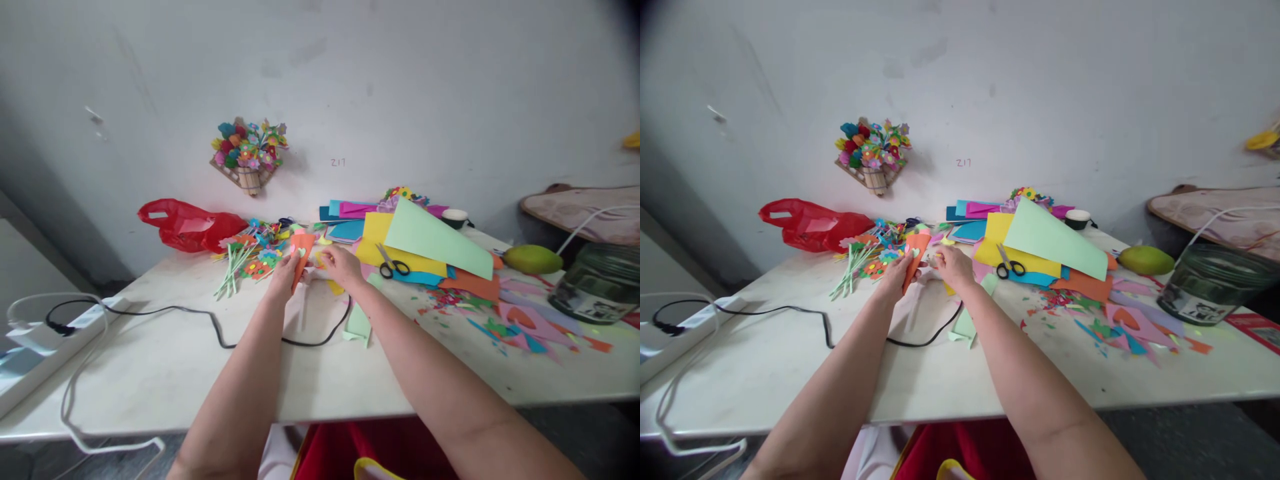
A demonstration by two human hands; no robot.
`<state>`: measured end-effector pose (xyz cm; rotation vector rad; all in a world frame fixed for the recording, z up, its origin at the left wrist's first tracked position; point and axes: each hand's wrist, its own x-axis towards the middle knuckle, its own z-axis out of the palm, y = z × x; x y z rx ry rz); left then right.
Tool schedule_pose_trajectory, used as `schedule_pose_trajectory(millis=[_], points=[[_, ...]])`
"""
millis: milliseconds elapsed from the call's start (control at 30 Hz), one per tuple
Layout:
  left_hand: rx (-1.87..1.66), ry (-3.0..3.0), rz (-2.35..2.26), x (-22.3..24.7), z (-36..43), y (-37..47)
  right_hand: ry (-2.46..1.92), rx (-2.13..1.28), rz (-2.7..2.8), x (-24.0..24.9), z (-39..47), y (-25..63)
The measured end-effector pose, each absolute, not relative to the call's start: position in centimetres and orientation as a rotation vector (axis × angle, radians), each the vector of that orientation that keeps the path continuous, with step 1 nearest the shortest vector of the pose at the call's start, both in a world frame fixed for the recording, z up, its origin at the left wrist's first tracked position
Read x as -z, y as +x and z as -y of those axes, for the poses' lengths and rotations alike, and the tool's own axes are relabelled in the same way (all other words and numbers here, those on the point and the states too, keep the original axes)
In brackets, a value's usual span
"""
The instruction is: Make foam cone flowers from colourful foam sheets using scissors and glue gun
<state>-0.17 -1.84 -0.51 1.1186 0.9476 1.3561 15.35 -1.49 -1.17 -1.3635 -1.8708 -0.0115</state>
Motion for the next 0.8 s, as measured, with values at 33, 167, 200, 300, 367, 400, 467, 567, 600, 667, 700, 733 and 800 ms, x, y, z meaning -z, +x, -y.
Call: schedule_pose_trajectory(millis=[33,167,200,300,367,400,467,567,600,667,700,733,800], points=[[-1.385,1.110,-0.956,0.4,1.8,-0.3,-1.405,0.050,1.931,1.1,1.7,15.3],[-1.464,1.087,-0.970,0.3,1.4,-0.9,-1.566,0.193,2.171,1.1,2.6,14.6],[-1.476,1.081,-0.973,0.4,1.4,-1.0,-1.599,0.202,2.207,1.2,2.8,14.3],[-1.497,1.064,-0.981,0.4,1.3,-1.1,-1.653,0.204,2.265,1.8,2.8,13.6],[-1.503,1.057,-0.981,0.4,1.3,-1.1,-1.654,0.219,2.279,2.2,2.7,13.2],[-1.509,1.055,-0.979,0.4,1.3,-1.1,-1.647,0.228,2.284,2.4,2.6,13.1],[-1.518,1.054,-0.979,0.4,1.4,-1.2,-1.623,0.252,2.284,2.7,2.4,13.0],[-1.536,1.053,-0.989,0.4,1.3,-1.3,-1.630,0.284,2.247,2.8,2.2,13.4],[-1.546,1.053,-0.992,0.4,1.3,-1.4,-1.643,0.292,2.218,2.7,2.2,13.7],[-1.567,1.051,-0.996,0.5,1.2,-1.6,-1.681,0.290,2.135,2.6,2.1,14.2],[-1.574,1.049,-0.996,0.5,1.1,-1.7,-1.699,0.276,2.081,2.5,2.0,14.5],[-1.580,1.047,-0.996,0.6,1.1,-1.8,-1.720,0.240,2.022,2.3,1.9,14.8],[-1.578,1.052,-0.997,0.6,1.2,-1.8,-1.762,0.102,1.880,2.0,1.7,15.3]])
